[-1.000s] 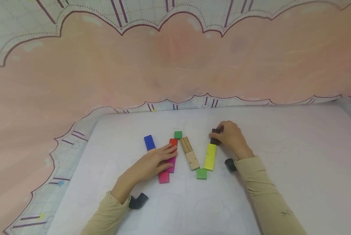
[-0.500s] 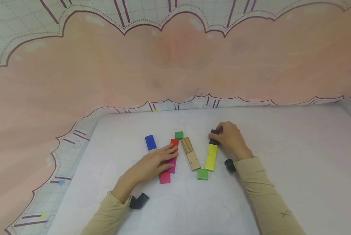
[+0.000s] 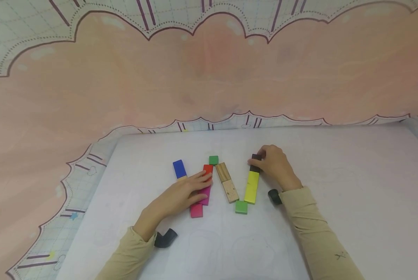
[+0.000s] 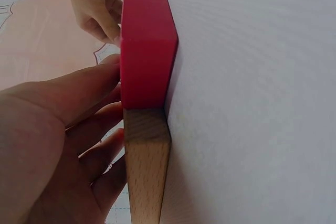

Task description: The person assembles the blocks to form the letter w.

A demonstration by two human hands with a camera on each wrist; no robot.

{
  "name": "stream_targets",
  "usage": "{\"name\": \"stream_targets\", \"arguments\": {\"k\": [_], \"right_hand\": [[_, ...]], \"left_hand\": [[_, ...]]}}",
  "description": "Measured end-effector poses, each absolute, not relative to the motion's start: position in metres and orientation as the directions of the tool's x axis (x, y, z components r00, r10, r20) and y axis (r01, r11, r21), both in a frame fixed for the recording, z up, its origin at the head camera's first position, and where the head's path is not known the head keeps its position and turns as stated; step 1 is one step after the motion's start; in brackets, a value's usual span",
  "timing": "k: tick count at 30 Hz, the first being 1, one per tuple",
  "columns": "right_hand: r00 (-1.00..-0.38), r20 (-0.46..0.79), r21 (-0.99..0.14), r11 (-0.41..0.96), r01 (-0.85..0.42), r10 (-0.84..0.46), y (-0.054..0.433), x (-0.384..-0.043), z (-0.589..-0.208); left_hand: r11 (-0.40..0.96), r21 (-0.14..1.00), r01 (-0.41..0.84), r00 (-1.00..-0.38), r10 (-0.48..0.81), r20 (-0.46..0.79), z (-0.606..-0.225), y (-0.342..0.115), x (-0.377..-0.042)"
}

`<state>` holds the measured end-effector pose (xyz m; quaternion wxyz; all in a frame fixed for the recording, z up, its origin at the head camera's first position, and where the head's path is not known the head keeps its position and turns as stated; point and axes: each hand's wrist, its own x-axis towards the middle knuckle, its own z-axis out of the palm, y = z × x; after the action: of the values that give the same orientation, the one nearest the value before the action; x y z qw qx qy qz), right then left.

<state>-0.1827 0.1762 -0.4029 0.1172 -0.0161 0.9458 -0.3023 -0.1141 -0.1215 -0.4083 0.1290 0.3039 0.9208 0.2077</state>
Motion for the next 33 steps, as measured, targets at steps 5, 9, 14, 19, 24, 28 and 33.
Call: {"name": "stream_targets", "arguments": {"k": [5,9,14,19,24,28,33], "right_hand": [[-0.971,-0.216,-0.577,0.816,0.045,-0.099,0.177,-0.182,-0.401],[-0.974,-0.204,-0.58,0.814,0.036,-0.102,0.179,-0.181,-0.401],[-0.977,-0.185,-0.591,0.807,0.024,-0.107,0.18,-0.178,-0.4],[-0.977,-0.173,-0.604,0.797,0.006,-0.124,0.181,-0.176,-0.401],[-0.981,-0.142,-0.609,0.793,-0.018,-0.131,0.183,-0.174,-0.401],[-0.983,-0.121,-0.609,0.792,-0.034,-0.136,0.183,-0.171,-0.4],[-0.983,-0.111,-0.593,0.803,-0.054,-0.148,0.181,-0.165,-0.395]], "left_hand": [[0.725,0.464,0.51,-0.781,0.616,-0.102,-0.406,-0.121,-0.114],[0.729,0.457,0.51,-0.782,0.614,-0.107,-0.406,-0.12,-0.115],[0.724,0.47,0.505,-0.78,0.616,-0.111,-0.408,-0.119,-0.115],[0.724,0.482,0.493,-0.786,0.609,-0.112,-0.409,-0.119,-0.114],[0.727,0.477,0.493,-0.79,0.605,-0.105,-0.407,-0.118,-0.114],[0.734,0.47,0.491,-0.795,0.598,-0.103,-0.406,-0.118,-0.114],[0.737,0.483,0.473,-0.81,0.579,-0.09,-0.402,-0.118,-0.114]]}}
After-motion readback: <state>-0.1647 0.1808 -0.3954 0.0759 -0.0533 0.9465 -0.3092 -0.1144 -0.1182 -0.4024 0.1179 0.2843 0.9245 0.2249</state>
